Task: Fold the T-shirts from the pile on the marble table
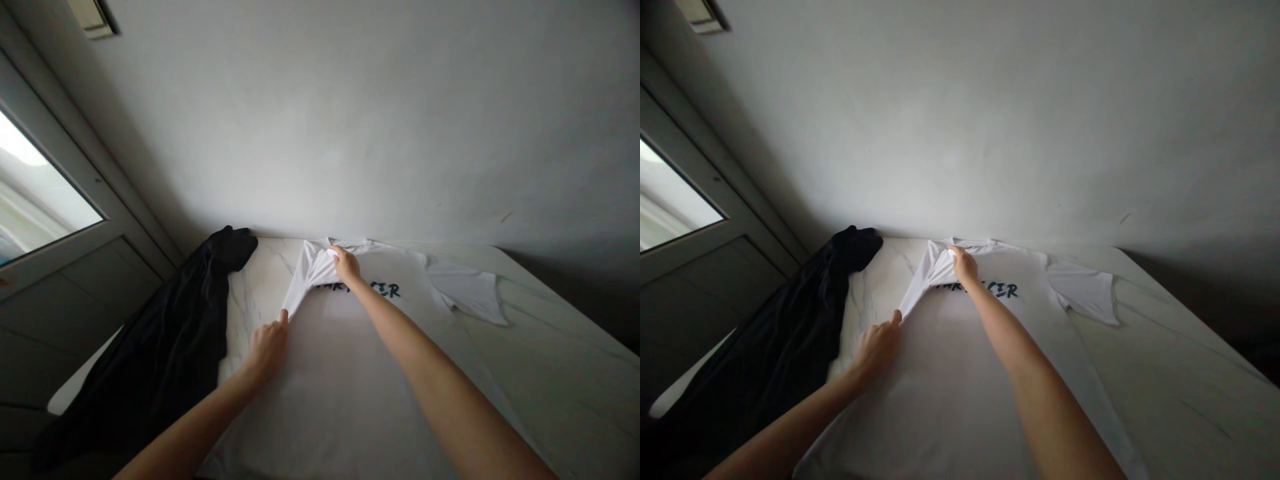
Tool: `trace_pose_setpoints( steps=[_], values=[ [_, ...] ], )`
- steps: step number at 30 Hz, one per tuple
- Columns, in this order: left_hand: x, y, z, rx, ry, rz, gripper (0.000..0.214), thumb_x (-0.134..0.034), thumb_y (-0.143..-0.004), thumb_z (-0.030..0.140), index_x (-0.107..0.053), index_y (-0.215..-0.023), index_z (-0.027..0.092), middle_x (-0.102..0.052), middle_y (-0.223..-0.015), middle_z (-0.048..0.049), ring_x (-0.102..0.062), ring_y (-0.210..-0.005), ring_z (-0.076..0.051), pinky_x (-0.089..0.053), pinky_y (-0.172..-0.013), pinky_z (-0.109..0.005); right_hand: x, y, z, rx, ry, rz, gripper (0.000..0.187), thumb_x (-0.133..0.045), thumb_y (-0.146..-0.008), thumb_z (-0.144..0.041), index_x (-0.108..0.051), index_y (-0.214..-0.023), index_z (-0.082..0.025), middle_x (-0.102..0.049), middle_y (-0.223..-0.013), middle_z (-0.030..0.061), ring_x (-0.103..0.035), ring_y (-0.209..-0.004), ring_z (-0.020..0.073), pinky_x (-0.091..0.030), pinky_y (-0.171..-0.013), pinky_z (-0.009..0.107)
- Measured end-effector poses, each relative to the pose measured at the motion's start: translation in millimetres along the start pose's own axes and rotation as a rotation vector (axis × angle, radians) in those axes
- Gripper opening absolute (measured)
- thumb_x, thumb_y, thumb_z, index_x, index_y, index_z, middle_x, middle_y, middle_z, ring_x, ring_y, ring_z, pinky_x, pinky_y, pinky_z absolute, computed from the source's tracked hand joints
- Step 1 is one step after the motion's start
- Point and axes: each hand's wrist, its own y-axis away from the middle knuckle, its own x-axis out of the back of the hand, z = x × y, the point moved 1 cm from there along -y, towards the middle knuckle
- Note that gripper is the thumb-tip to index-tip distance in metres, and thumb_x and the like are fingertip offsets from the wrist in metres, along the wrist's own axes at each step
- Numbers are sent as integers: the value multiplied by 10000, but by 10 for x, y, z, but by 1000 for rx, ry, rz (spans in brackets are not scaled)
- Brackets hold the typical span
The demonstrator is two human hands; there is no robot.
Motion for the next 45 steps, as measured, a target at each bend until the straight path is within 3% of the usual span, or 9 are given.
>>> trace_pose_setpoints(
  steps=[6,14,21,24,27,29,31,36,45],
  values=[
    [233,-29,352,-143,107,-12,353,-408,-939,164,-446,-1289,178,-742,-998,-129,-722,-929,-306,-516,-734,-365,129,-105,137,39,30,15,420,-480,-926,-108,-631,-1296,-235,-700,-1237,64,-658,-1095,228,-496,-948,333],
    [-32,-228,577,-277,382,-60,342,-454,-856,96,-491,-1187,174,-714,-888,-71,-690,-888,-228,-468,-736,-302,164,-52,446,-10,91,-53,449,-510,-910,-89,-617,-1320,-236,-703,-1236,60,-666,-1096,229,-505,-951,332],
    [-50,-296,573,-345,671,60,259,-516,-802,152,-525,-1053,213,-615,-649,26,-631,-670,-178,-447,-644,-278,169,-191,340,80,74,-22,403,-486,-954,-170,-616,-1321,-275,-724,-1191,49,-688,-1034,238,-518,-900,328],
    [-47,-409,546,-414,753,-141,226,-579,-799,255,-561,-1020,208,-657,-652,8,-603,-523,-161,-443,-522,-266,149,-194,388,67,80,-1,397,-487,-943,-170,-631,-1300,-270,-740,-1144,56,-696,-1005,243,-524,-887,334],
    [53,-842,427,-472,774,-250,195,-533,-871,356,-596,-982,209,-675,-650,17,-571,-434,-132,-457,-490,-254,74,-128,568,-22,70,40,386,-511,-913,-169,-649,-1267,-240,-752,-1099,74,-702,-983,255,-536,-887,359],
    [202,-1341,306,-457,710,-70,200,-472,-917,295,-611,-1031,207,-699,-753,-7,-631,-564,-135,-510,-629,-274,4,-73,701,-65,20,91,379,-545,-885,-178,-655,-1243,-232,-743,-1130,75,-697,-1007,256,-537,-910,372],
    [376,-1914,190,-426,531,244,228,-481,-904,191,-625,-1081,204,-707,-965,-59,-674,-808,-162,-520,-809,-316,-65,-27,798,-93,-43,148,382,-576,-858,-193,-654,-1230,-232,-740,-1141,69,-694,-1020,254,-540,-919,378],
    [568,-3014,60,-440,333,295,278,-549,-879,191,-646,-1139,189,-626,-1167,-101,-593,-1119,-222,-426,-1036,-387,-140,36,829,-111,-109,217,413,-585,-834,-181,-647,-1239,-228,-719,-1197,73,-688,-1053,242,-540,-944,368],
    [426,-3486,-9,-456,312,198,257,-621,-824,302,-683,-1064,233,-647,-1174,-52,-524,-1147,-245,-395,-1022,-393,-34,93,713,-26,-157,84,453,-487,-853,-107,-655,-1253,-235,-685,-1275,46,-629,-1197,205,-474,-1058,353]
  ],
)
